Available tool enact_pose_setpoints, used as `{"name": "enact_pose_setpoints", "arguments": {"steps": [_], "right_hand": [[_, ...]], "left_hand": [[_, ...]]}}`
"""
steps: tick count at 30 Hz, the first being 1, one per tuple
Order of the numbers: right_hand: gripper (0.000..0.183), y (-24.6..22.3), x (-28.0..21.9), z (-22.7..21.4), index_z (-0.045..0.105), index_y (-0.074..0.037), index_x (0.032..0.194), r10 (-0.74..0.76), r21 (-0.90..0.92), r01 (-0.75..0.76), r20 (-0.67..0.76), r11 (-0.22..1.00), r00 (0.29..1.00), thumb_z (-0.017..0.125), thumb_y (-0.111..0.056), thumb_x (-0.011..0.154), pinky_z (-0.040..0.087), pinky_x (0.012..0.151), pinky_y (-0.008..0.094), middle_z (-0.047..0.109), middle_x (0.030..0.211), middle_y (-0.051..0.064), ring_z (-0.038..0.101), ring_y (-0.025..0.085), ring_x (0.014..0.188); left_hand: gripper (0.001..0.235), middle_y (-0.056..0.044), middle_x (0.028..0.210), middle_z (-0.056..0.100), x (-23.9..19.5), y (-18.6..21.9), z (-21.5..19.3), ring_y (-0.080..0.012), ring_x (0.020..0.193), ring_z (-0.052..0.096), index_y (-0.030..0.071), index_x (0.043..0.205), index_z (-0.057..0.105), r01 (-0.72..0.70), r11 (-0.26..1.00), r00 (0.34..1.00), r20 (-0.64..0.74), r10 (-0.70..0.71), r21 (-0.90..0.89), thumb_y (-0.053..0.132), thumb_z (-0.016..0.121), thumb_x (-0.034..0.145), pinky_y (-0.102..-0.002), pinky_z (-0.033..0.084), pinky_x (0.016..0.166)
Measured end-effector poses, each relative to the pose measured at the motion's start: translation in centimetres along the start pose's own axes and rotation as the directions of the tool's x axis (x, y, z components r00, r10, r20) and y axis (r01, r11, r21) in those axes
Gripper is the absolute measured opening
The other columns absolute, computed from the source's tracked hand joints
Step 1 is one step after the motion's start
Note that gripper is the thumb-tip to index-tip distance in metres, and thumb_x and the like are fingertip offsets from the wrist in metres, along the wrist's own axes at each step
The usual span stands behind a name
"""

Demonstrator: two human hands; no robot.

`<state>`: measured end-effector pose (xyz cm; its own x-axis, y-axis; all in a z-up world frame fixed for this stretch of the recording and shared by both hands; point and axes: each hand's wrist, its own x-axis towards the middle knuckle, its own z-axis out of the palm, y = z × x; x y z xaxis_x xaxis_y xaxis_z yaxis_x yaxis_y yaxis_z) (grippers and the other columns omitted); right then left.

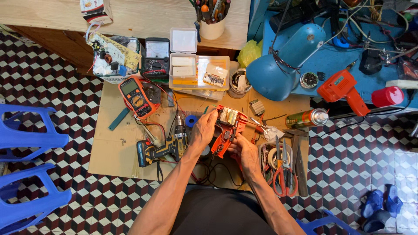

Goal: The person disassembles an orange handheld electronic device, manipulates internal wires and components, and reassembles the casing. They use a screwdriver to remove and insert screws, and handle the device's internal parts with their hands.

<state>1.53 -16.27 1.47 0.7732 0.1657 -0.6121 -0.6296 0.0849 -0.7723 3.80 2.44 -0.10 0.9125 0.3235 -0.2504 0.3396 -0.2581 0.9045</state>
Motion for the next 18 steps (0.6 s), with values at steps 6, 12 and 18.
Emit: {"name": "enact_pose_setpoints", "arguments": {"steps": [6,12,18], "right_hand": [[0.037,0.7,1.0,-0.8,0.070,-0.002,0.109,0.041,0.071,-0.039,-0.032,0.997,0.999,0.059,-0.036,0.097,0.053,0.067,0.029,0.071,0.088,0.005,0.067,0.012,0.075],[0.029,0.0,1.5,-1.6,0.057,-0.009,0.085,-0.021,0.234,-0.029,0.207,0.972,0.978,0.069,-0.030,0.103,0.043,0.057,0.025,0.046,0.067,-0.007,0.048,0.007,0.059],[0.021,-2.0,0.9,-1.1,0.068,-0.007,0.089,0.093,0.010,-0.095,0.155,0.995,0.984,0.067,-0.027,0.091,0.046,0.055,0.024,0.063,0.069,-0.003,0.062,0.009,0.063]], "left_hand": [[0.052,-0.019,0.131,0.066,0.6,-0.6,0.3,-0.0320,0.120,0.064,0.009,0.137,0.062,-0.016,0.998,0.999,0.048,0.019,-0.062,0.045,0.048,0.102,-0.039,0.049,0.100],[0.049,-0.013,0.124,0.072,-4.1,-1.5,0.0,-0.0229,0.112,0.069,0.004,0.134,0.063,0.065,0.982,0.991,-0.102,-0.084,-0.176,0.037,0.057,0.098,-0.034,0.053,0.096],[0.049,-0.014,0.117,0.073,-7.8,-1.5,0.7,-0.0200,0.108,0.070,-0.001,0.127,0.064,0.185,0.936,0.971,-0.092,-0.221,-0.299,0.033,0.068,0.092,-0.032,0.055,0.092]]}}
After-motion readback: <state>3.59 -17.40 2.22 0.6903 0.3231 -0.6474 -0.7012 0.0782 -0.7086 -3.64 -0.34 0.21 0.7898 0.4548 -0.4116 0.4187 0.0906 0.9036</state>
